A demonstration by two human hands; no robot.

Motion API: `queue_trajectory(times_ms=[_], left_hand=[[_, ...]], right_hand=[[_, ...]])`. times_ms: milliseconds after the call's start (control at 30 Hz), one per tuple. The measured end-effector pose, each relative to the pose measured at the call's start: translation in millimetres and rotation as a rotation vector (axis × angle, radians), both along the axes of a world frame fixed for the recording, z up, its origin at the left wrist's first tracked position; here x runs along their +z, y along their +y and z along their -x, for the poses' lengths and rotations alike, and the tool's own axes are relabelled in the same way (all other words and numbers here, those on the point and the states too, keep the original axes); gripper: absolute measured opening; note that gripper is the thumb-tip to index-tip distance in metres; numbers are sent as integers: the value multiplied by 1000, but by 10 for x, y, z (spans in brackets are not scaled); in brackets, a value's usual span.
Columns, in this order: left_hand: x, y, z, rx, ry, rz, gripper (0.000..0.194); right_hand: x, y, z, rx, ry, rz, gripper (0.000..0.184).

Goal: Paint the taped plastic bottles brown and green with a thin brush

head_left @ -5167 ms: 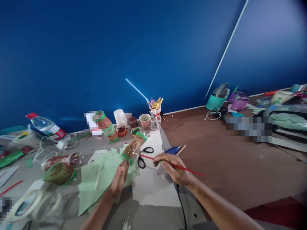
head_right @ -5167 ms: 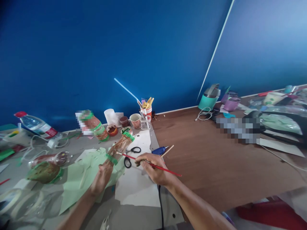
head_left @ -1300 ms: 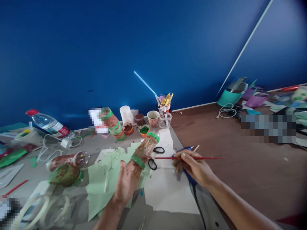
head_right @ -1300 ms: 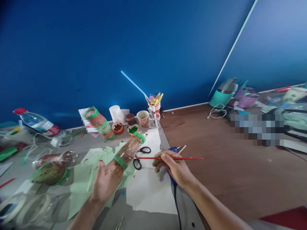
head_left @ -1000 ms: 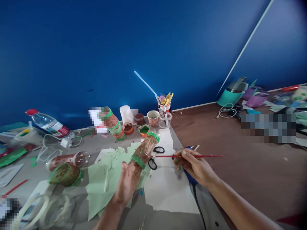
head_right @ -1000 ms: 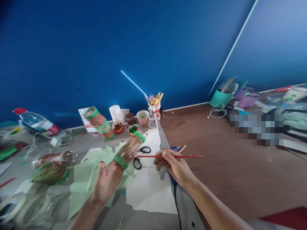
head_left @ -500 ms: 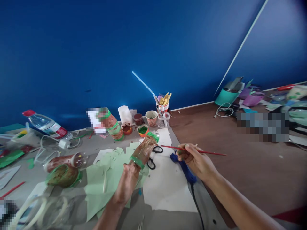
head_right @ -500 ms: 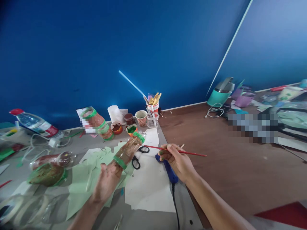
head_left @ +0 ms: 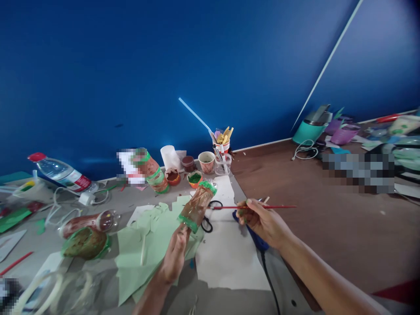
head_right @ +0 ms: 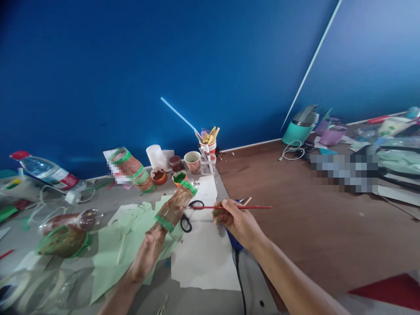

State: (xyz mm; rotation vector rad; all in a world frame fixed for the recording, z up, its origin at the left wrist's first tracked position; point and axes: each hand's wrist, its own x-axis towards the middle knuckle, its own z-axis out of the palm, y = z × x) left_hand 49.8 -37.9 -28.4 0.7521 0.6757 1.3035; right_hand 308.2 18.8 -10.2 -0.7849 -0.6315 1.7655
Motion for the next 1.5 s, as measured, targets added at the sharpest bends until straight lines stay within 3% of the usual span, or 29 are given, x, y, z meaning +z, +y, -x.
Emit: queue_trajectory(times_ms=[100,267,367,433,500,567,633,733,800,867,1033,1200,1333,1500], left_hand=[[-47,-27,3,63,186,-49,56],[-113,-63,42,54,526,-92,75],[-217,-95,105,57,686,-111,78],[-252,-104,142,63,801,-168,74],[-216,-91,156,53,931,-258,69],[-108,-61,137,-44,1069,-396,65],[27,-27,94,-69,1167,-509,66],[172,-1,26,-70,1246,-589,69],[200,-3,5,-59,1278,-608,72],[188,-12,8,-41,1308,-614,72],[121,-21,37,-23,1381,-650,67],[34,-31,47,42,1479,-767,58],[-43,-39,68,97,1551,-794,59],[-10,-27,54,87,1604,-872,59]], right_hand=[[2,11,-14,-90,37,2,22],[17,7,-12,52,42,-13,28],[11,8,-13,-66,62,-8,24],[3,4,-16,-61,75,-23,23],[-10,1,-14,33,68,-33,25],[-31,8,-13,91,55,-10,25],[-52,26,-22,36,64,25,21],[-62,45,-42,-54,97,28,17],[-49,42,-45,-11,97,9,20],[-31,35,-39,21,81,-5,22],[16,19,-38,-103,62,-23,25],[53,-2,-20,40,34,-52,24],[51,15,-32,-98,53,-23,22],[47,3,-17,19,46,-21,25]])
